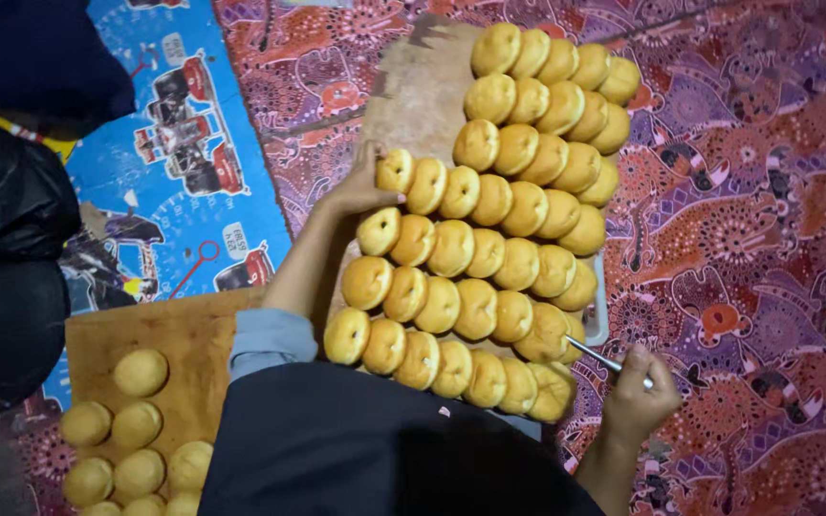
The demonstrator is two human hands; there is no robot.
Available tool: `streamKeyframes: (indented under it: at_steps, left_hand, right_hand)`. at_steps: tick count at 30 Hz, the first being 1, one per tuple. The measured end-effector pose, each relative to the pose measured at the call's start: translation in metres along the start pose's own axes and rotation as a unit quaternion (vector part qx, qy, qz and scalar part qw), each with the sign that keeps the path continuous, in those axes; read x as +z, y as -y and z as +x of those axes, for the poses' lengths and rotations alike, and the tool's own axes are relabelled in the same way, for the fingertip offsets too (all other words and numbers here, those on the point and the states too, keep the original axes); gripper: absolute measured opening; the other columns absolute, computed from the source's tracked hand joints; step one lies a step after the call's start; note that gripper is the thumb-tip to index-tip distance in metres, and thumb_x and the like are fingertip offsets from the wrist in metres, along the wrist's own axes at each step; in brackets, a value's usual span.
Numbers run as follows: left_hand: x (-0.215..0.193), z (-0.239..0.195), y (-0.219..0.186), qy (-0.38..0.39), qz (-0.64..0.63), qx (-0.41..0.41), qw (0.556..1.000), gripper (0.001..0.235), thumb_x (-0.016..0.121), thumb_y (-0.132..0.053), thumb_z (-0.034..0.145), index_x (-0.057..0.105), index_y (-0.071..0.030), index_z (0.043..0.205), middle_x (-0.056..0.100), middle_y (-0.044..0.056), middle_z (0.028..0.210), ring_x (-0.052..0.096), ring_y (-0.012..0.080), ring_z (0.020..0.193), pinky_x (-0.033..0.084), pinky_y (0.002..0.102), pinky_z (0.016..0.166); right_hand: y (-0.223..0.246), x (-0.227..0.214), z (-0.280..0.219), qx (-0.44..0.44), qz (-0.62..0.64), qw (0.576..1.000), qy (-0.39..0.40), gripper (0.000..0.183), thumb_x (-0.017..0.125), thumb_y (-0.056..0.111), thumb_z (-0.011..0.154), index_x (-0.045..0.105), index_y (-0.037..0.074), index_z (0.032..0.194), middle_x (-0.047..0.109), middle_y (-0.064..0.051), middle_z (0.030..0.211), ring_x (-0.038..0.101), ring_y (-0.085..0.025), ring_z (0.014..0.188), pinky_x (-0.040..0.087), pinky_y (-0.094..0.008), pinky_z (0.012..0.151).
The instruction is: The person sits on the floor and uses a small knife to slice round buns in half. They pick each bun from a wooden board, cut it, and place the halves onto a nearby tray. The process is repeated continuously for many buns.
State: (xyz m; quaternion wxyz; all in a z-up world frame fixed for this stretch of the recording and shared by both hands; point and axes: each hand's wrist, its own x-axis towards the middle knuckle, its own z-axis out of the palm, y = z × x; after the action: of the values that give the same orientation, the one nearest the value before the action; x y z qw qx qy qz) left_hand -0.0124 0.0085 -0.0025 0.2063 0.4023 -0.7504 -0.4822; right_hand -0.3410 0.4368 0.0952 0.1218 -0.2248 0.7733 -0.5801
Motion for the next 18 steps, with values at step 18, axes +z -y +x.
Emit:
streamKeyframes:
  at_steps: [18]
  left_hand:
    - [-0.065,-0.484,0.143,-0.531,0.153,-0.576,0.602,0.045,0.071,-0.047,0.085,0.067,-0.014,0.115,0.066,0.016,0.120,0.060,0.0393,0.113,0.048,0.056,0.091]
  right_hand:
    - [0.075,0.099,-0.081,-0.111,0.057,0.947,0.295,0.033,0.062,0.013,0.116,0.063,-0.005,0.088,0.060,-0.007,0.078,0.053,-0.012,0.065,0.043,-0.026,0.059]
